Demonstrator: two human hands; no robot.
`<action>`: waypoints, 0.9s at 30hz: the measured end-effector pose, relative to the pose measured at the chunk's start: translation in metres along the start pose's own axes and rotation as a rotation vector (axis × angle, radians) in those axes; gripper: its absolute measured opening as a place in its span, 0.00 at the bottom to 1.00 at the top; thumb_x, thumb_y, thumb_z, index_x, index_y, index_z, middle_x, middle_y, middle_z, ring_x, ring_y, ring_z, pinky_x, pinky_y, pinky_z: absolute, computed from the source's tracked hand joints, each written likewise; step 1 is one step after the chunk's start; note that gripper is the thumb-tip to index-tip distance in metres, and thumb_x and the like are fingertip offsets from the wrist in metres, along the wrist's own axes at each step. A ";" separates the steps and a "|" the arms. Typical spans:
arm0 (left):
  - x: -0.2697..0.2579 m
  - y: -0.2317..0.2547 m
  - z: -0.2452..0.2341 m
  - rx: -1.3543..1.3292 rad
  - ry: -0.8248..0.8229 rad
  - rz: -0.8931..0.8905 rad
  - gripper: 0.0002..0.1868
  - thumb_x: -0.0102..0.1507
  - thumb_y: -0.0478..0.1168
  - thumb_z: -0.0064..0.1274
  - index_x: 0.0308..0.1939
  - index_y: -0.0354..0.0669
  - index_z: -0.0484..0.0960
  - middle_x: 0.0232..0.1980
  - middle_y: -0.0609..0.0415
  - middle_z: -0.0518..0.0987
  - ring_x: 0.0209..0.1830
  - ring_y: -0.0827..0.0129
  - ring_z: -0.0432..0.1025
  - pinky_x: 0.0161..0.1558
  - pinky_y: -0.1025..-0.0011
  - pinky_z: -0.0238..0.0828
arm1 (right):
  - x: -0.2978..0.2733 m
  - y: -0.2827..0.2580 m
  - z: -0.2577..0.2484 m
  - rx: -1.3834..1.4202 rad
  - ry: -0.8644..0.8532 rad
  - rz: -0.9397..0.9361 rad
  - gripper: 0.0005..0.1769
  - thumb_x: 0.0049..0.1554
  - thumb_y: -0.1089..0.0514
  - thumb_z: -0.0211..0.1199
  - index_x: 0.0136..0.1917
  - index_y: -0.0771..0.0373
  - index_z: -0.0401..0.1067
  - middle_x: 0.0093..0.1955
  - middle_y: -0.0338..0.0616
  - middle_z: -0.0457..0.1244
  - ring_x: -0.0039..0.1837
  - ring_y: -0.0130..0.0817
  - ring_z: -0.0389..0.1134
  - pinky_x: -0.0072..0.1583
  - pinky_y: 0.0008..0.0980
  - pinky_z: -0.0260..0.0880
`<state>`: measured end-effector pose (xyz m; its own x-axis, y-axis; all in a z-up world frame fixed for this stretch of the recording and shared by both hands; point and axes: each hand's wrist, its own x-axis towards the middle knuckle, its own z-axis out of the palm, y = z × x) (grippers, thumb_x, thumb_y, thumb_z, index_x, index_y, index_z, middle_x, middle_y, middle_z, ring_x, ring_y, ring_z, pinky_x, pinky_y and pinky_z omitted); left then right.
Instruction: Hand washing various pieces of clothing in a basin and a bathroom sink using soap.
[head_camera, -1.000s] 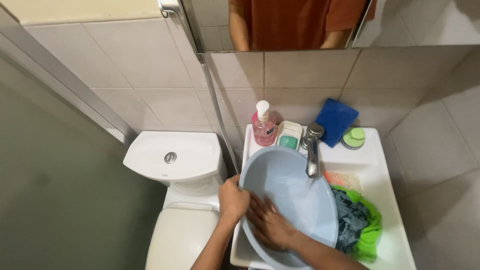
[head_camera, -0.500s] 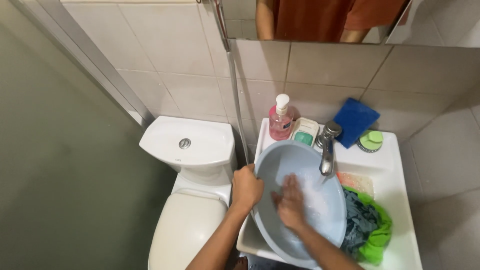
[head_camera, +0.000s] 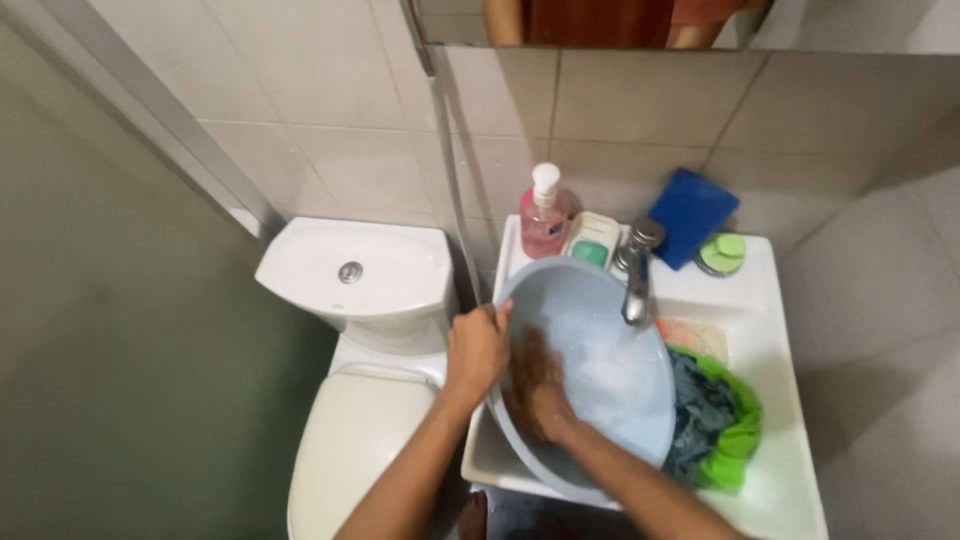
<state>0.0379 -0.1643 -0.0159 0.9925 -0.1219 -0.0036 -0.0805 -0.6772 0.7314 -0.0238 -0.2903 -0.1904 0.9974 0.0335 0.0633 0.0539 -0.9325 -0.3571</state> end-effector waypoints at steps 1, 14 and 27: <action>0.004 0.005 0.000 -0.002 -0.013 -0.002 0.25 0.69 0.53 0.47 0.34 0.34 0.83 0.36 0.28 0.79 0.42 0.30 0.73 0.46 0.42 0.71 | -0.009 0.007 -0.025 -0.001 -0.006 0.012 0.44 0.61 0.44 0.58 0.79 0.68 0.47 0.83 0.65 0.34 0.84 0.58 0.33 0.77 0.55 0.33; 0.004 0.014 -0.017 0.208 -0.144 0.027 0.13 0.56 0.39 0.59 0.43 0.37 0.84 0.44 0.31 0.81 0.49 0.35 0.76 0.50 0.46 0.74 | -0.002 -0.006 -0.017 -0.190 -0.203 -0.127 0.47 0.66 0.37 0.52 0.83 0.62 0.34 0.85 0.67 0.28 0.85 0.61 0.24 0.77 0.58 0.31; 0.010 -0.006 0.000 0.317 -0.067 0.156 0.09 0.59 0.37 0.52 0.38 0.36 0.83 0.42 0.32 0.82 0.45 0.36 0.77 0.47 0.45 0.75 | -0.005 -0.013 -0.013 -0.282 -0.219 -0.176 0.40 0.68 0.40 0.48 0.82 0.65 0.43 0.84 0.69 0.24 0.84 0.63 0.22 0.75 0.62 0.28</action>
<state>0.0488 -0.1614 -0.0203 0.9586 -0.2820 0.0394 -0.2658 -0.8365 0.4792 -0.0297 -0.2829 -0.1738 0.9622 0.2488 -0.1107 0.2401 -0.9669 -0.0866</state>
